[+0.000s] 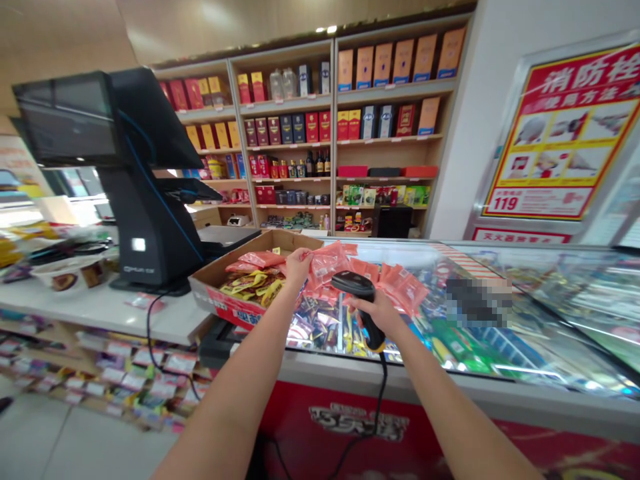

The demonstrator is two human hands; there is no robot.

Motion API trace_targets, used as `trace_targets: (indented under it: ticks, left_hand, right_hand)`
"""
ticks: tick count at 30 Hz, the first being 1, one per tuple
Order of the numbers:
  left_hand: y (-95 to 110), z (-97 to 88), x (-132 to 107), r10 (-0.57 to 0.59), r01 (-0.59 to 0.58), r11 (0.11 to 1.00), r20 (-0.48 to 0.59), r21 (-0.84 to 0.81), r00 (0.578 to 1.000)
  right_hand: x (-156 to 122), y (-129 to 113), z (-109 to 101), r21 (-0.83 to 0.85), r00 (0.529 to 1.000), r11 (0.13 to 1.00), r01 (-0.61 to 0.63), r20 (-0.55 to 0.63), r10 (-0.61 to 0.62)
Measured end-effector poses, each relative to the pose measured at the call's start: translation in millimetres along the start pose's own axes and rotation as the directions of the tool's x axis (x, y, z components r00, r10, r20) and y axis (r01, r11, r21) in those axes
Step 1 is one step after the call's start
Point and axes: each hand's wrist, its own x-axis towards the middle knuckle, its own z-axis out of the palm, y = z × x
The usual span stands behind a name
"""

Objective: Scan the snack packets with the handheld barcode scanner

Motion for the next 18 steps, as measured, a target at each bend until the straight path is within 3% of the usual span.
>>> trace_targets:
  ticks: [11, 18]
  left_hand:
    - [-12.9, 3.7, 1.8, 0.015, -0.014, 0.998, 0.018, -0.056, 1.000]
    - [-14.0, 3.8, 2.4, 0.019, -0.019, 0.999, 0.016, -0.038, 1.000]
  right_hand:
    - [6.5, 15.2, -1.7, -0.011, 1.000, 1.000, -0.001, 0.005, 0.001]
    - [1.9, 7.0, -0.2, -0.014, 1.000, 1.000, -0.018, -0.001, 0.018]
